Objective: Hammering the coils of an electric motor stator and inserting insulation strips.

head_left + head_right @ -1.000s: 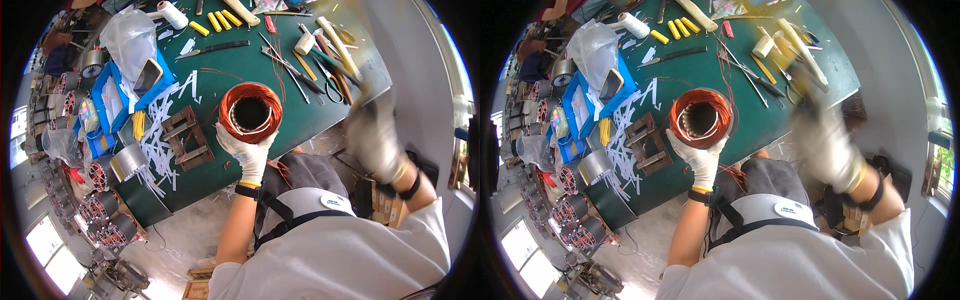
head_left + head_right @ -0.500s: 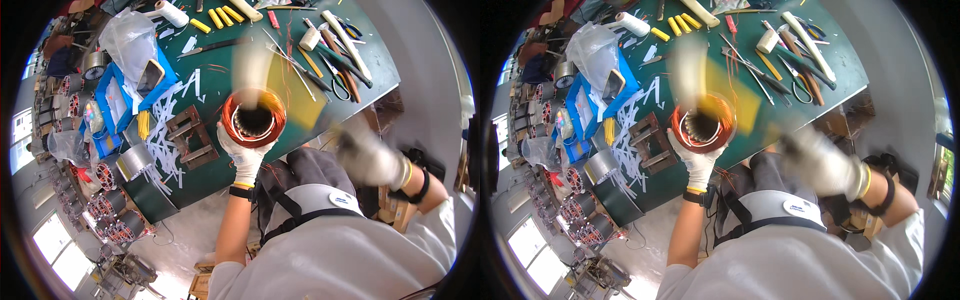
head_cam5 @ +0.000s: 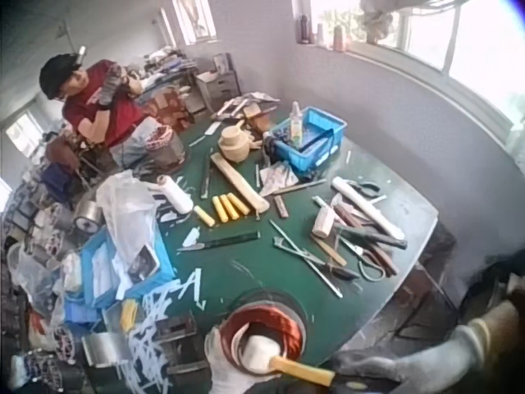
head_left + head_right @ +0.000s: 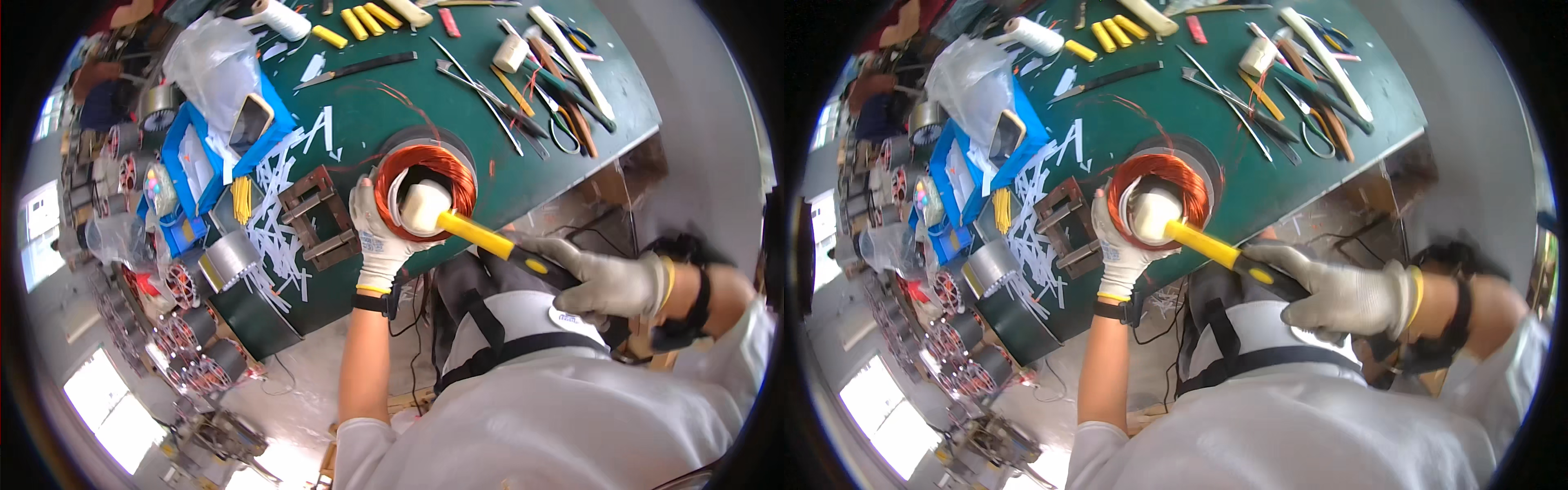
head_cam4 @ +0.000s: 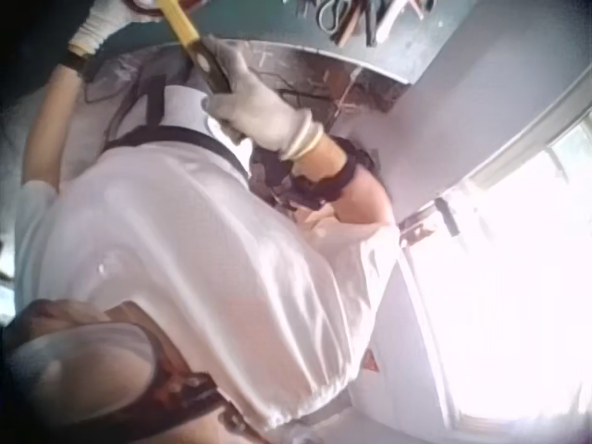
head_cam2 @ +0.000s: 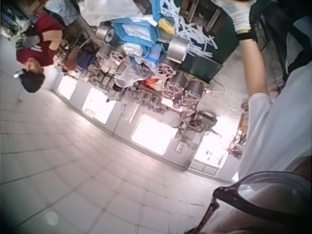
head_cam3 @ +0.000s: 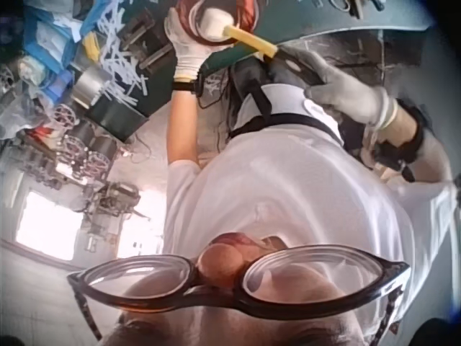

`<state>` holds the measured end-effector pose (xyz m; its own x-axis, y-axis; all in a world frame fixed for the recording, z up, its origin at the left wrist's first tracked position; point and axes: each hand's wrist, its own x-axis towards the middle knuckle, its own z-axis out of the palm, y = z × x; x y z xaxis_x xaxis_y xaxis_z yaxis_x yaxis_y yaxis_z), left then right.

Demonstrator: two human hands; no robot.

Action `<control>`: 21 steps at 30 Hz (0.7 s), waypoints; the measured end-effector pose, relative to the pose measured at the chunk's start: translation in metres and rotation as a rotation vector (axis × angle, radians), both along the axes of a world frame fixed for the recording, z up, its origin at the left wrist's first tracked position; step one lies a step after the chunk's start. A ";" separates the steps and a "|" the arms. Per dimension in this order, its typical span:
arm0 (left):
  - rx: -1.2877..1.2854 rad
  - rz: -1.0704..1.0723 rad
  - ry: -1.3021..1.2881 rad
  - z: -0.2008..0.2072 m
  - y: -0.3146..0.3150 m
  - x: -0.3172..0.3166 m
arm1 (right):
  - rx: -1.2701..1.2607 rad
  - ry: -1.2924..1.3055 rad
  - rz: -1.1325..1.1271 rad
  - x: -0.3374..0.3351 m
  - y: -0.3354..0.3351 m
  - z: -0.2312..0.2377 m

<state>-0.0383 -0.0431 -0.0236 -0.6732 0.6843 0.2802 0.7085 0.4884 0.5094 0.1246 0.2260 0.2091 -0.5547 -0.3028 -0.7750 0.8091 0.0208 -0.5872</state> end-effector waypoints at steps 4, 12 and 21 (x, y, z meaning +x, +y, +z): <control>-0.066 0.049 0.133 0.009 -0.017 -0.002 | 0.234 0.090 -0.110 -0.061 0.063 0.055; 0.169 0.330 0.082 -0.006 0.037 0.052 | 1.232 1.196 0.168 0.025 0.018 -0.052; 0.119 0.195 0.081 -0.015 0.011 0.041 | 0.816 1.196 -0.364 -0.016 0.106 0.017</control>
